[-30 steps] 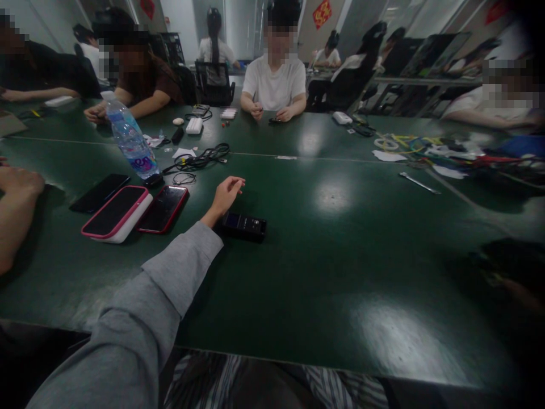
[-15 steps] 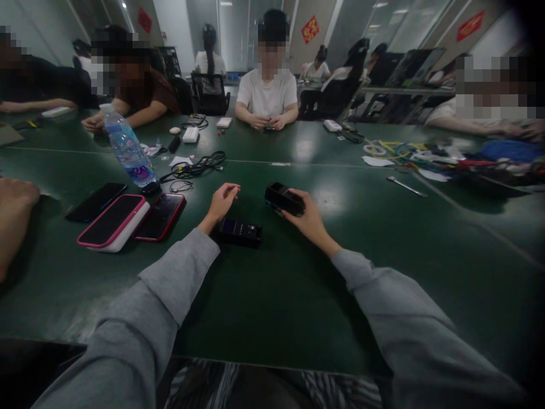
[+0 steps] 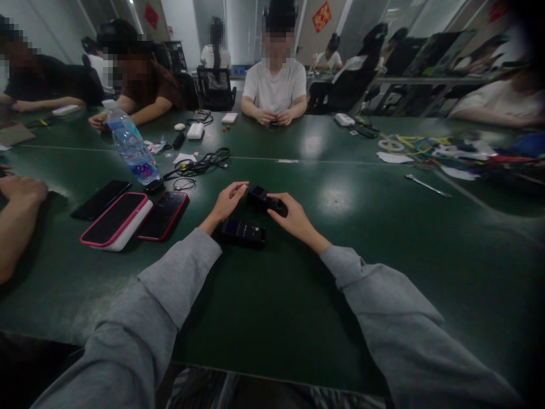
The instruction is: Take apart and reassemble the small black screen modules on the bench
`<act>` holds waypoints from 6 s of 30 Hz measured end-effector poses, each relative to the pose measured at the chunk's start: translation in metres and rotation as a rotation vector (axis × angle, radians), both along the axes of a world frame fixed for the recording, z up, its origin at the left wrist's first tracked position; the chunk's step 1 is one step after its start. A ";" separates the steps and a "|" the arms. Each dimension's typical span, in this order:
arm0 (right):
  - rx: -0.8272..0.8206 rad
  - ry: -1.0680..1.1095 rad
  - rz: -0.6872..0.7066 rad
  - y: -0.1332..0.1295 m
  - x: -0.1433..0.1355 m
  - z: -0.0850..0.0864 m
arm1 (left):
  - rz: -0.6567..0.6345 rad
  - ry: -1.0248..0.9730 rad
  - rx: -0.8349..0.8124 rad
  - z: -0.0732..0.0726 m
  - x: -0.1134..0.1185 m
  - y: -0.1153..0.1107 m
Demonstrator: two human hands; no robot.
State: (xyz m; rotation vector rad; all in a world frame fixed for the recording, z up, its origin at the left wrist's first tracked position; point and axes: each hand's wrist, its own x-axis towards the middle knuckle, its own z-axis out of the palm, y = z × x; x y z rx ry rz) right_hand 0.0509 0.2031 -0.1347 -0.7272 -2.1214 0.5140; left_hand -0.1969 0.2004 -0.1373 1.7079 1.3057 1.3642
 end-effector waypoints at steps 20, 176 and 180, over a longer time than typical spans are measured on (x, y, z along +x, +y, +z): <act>0.013 -0.098 0.043 0.000 -0.001 -0.003 | -0.572 0.437 -0.274 0.112 -0.024 -0.044; 0.011 -0.322 -0.552 -0.013 -0.029 -0.001 | 0.322 0.415 0.106 -0.009 -0.006 -0.014; 0.158 -0.255 -0.578 -0.016 -0.028 0.003 | 0.359 0.449 0.226 0.005 0.002 -0.026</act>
